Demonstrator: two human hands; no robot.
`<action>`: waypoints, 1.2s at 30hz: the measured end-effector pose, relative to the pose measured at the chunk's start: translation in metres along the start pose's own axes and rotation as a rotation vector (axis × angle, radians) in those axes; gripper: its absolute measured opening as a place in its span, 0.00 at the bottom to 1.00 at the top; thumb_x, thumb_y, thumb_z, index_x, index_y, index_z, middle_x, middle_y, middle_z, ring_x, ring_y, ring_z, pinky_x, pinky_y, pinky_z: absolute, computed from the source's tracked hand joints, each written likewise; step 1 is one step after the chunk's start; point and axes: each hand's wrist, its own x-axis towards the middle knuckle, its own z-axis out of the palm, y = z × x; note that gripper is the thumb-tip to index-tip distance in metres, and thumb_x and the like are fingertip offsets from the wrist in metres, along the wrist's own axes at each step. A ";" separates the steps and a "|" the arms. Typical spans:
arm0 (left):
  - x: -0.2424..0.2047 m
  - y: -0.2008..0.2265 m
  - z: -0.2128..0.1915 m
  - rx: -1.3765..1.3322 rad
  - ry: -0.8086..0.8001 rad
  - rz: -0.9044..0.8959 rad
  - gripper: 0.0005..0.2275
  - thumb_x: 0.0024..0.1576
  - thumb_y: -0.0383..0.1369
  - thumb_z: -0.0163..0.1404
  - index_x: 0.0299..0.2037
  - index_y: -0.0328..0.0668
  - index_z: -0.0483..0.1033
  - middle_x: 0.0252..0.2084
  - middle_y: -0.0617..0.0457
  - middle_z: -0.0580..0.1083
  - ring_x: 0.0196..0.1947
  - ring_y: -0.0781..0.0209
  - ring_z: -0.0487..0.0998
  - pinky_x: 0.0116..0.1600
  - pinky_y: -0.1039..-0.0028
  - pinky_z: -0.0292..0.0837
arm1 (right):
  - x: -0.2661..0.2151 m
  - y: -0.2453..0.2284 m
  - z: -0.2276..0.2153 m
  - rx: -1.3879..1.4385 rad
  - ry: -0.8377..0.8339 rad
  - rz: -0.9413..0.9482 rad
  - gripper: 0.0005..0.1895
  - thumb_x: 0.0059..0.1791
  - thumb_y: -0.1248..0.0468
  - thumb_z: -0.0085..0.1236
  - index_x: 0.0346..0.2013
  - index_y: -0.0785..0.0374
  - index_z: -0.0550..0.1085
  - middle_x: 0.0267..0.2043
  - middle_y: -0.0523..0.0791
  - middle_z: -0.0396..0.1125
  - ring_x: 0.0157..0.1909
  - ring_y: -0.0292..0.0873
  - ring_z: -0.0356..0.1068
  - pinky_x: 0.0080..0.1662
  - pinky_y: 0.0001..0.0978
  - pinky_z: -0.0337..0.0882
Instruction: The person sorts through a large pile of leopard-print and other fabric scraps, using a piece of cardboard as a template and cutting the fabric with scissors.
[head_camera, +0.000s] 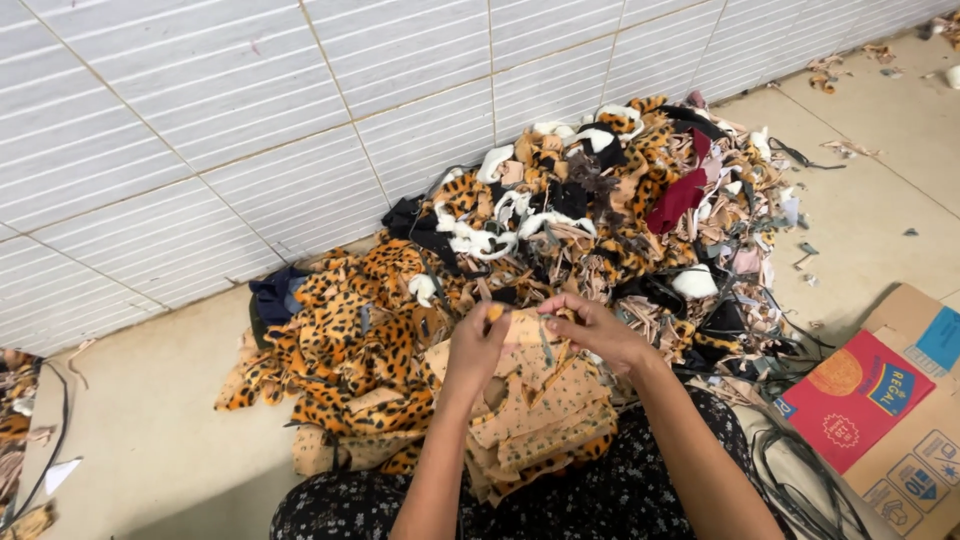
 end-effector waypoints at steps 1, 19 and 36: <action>-0.006 -0.015 -0.006 0.001 0.003 -0.004 0.18 0.65 0.40 0.47 0.60 0.39 0.71 0.54 0.42 0.73 0.50 0.49 0.79 0.50 0.60 0.83 | 0.004 0.013 -0.001 0.002 -0.004 0.003 0.15 0.52 0.63 0.55 0.51 0.67 0.71 0.47 0.47 0.60 0.43 0.40 0.60 0.34 0.25 0.68; -0.045 -0.087 0.000 0.626 0.205 -0.122 0.11 0.61 0.34 0.51 0.50 0.42 0.68 0.47 0.39 0.77 0.47 0.44 0.81 0.46 0.60 0.81 | 0.006 0.119 0.006 -0.736 0.194 0.208 0.15 0.48 0.56 0.62 0.49 0.52 0.77 0.52 0.46 0.73 0.59 0.53 0.71 0.56 0.44 0.72; -0.031 -0.167 0.034 1.370 0.515 0.593 0.30 0.65 0.51 0.29 0.75 0.47 0.45 0.79 0.54 0.42 0.79 0.52 0.35 0.77 0.50 0.24 | 0.022 0.175 0.049 -1.612 0.333 -0.474 0.35 0.58 0.42 0.18 0.77 0.46 0.32 0.80 0.42 0.18 0.79 0.45 0.14 0.71 0.48 0.19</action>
